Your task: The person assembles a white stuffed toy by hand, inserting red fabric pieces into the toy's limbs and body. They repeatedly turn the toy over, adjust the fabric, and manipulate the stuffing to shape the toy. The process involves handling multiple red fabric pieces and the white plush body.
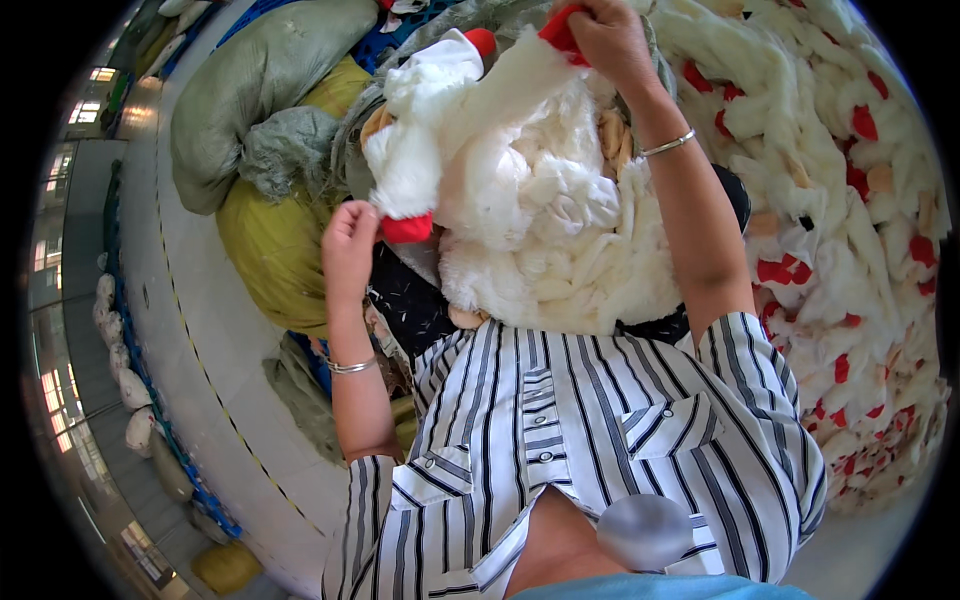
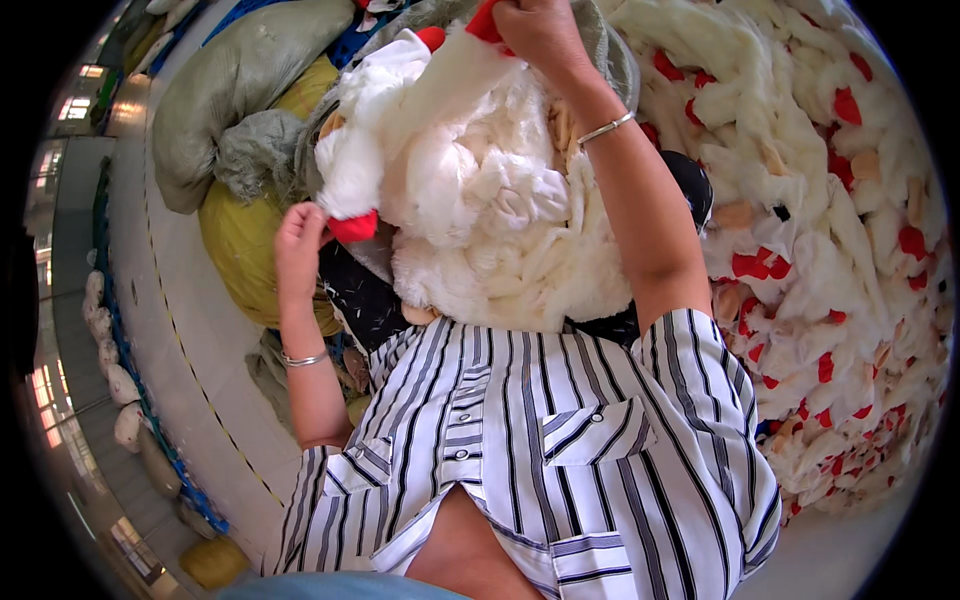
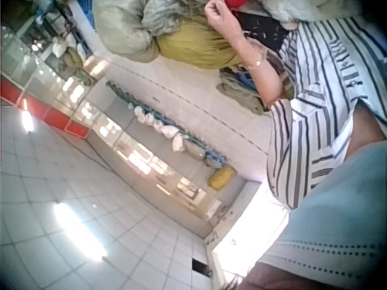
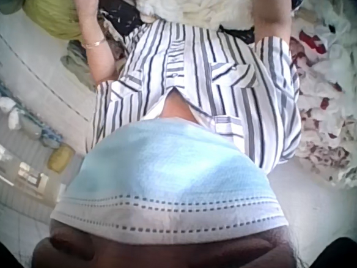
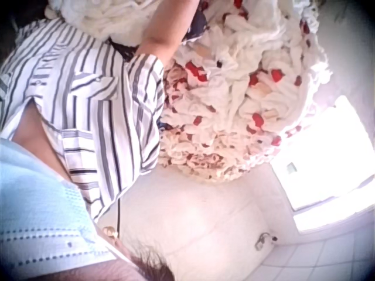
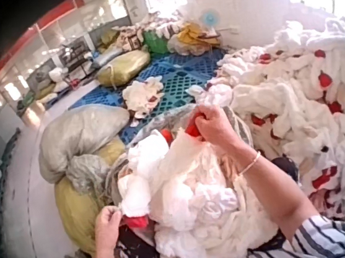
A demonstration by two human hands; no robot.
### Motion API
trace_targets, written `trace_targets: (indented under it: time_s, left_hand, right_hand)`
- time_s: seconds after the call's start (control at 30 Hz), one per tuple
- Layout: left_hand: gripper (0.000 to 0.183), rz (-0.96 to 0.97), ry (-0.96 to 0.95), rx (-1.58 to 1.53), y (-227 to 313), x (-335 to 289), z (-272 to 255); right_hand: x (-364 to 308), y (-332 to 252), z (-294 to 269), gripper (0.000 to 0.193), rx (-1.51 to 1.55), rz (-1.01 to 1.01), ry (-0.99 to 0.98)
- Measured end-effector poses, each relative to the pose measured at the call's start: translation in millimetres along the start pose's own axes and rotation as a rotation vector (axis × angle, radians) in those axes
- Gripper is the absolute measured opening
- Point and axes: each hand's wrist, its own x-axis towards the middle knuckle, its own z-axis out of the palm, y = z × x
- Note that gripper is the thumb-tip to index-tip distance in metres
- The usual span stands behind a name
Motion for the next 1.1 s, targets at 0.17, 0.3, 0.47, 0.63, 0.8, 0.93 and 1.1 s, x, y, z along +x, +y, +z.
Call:
trace_targets:
  time_s: [0.17, 0.3, 0.47, 0.63, 0.8, 0.93, 1.1]
  left_hand:
    - [0.018, 0.106, -0.059, 0.152, 30, 17, 12]
    - [0.019, 0.035, -0.008, -0.333, 43, 15, 33]
    - [0.019, 0.132, 0.027, -0.438, 86, 28, 47]
    - [0.019, 0.178, 0.025, -0.505, 97, 37, 51]
    - [0.019, 0.183, 0.005, -0.492, 100, 36, 51]
    - [0.019, 0.237, -0.097, -0.509, 105, 29, 56]
    - [0.020, 0.563, -0.062, -0.255, 126, 11, 74]
  right_hand:
    - [2, -8, 4, 0.024, 0.086, -0.084, 0.081]
    - [-13, -19, 17, 0.023, 0.102, -0.364, 0.068]
    - [-41, -7, 48, 0.016, -0.379, -0.567, -0.504]
    - [-75, -32, 68, 0.022, -0.294, -0.512, -0.438]
    - [-77, -42, 74, 0.025, -0.137, -0.395, -0.424]
    - [-76, -31, 83, 0.025, 0.047, -0.273, -0.492]
    - [-74, -29, 85, 0.019, 0.273, -0.077, -0.501]
